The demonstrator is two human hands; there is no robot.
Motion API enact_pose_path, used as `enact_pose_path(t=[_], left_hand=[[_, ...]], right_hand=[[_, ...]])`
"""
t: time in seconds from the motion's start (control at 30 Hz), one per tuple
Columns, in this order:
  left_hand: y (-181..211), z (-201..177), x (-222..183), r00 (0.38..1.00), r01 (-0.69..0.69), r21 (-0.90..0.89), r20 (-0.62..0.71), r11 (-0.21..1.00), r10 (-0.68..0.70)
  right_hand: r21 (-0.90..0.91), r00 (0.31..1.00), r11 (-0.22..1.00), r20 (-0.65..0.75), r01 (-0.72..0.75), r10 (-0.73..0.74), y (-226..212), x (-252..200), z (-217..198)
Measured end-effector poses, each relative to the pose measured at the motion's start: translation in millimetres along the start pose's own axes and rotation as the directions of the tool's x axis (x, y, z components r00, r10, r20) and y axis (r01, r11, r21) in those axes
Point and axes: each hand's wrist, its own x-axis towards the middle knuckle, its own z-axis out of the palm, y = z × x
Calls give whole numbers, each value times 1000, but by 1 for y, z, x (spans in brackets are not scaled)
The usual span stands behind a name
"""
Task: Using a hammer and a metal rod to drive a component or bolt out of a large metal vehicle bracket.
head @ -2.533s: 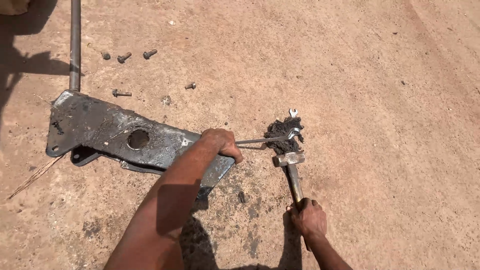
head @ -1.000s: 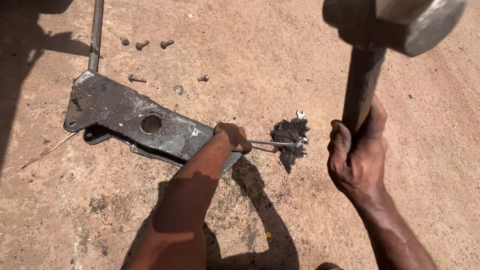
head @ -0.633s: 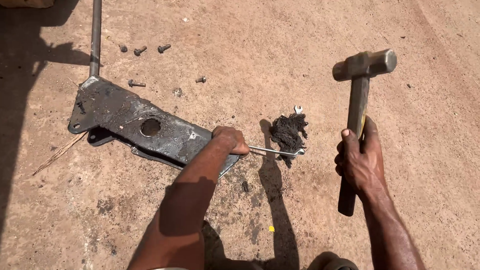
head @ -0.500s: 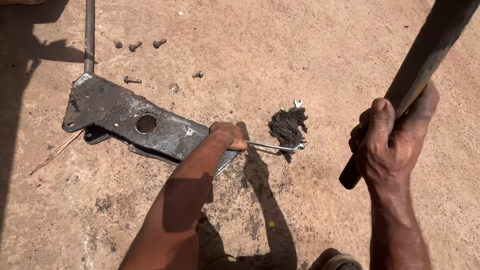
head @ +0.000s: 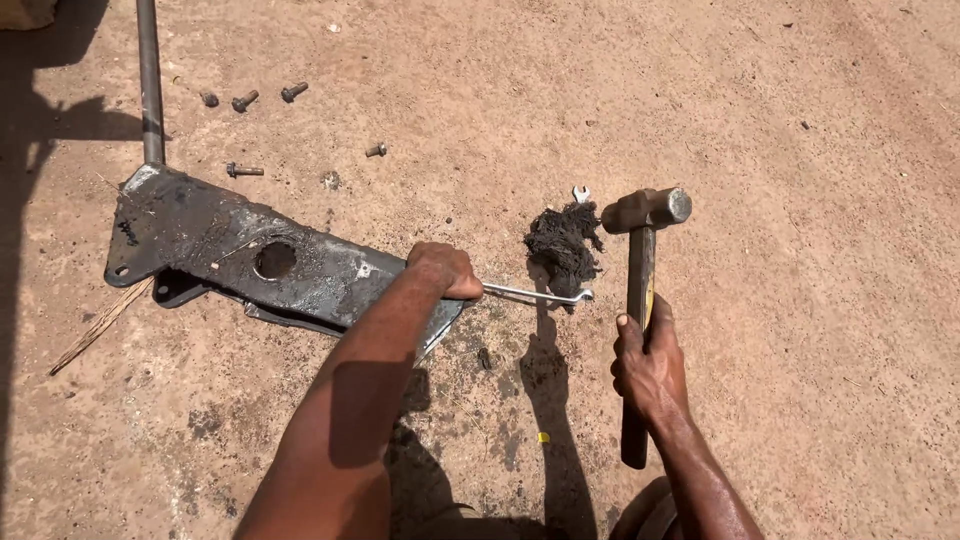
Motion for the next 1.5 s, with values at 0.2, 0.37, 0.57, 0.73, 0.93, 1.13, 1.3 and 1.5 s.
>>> enact_pose_path(t=[0.2, 0.37, 0.57, 0.73, 0.93, 1.13, 1.3, 1.5], left_hand=[[1, -2, -10, 1000, -11, 47, 9, 999, 10], [0, 3, 0, 1000, -17, 59, 17, 998, 16], [-2, 1, -2, 998, -11, 81, 56, 997, 7], [3, -15, -8, 999, 30, 65, 40, 997, -33], [-2, 2, -8, 998, -6, 60, 64, 998, 2], [-5, 6, -6, 998, -32, 89, 58, 996, 27], [-6, 6, -3, 998, 15, -38, 68, 999, -13], [-2, -3, -18, 998, 29, -33, 57, 999, -27]], right_hand=[[74, 966, 972, -148, 222, -210, 8, -9, 6], [289, 778, 724, -285, 626, -559, -49, -27, -27], [19, 673, 712, -345, 702, -655, -8, -10, 11], [-264, 937, 964, 328, -34, 123, 120, 12, 75], [-101, 994, 990, 26, -100, 103, 119, -8, 45], [458, 887, 776, 366, -434, 280, 157, -41, 80], [-535, 998, 845, 46, -18, 50, 193, 8, 104], [-520, 925, 769, 283, 371, -254, 69, 94, 129]])
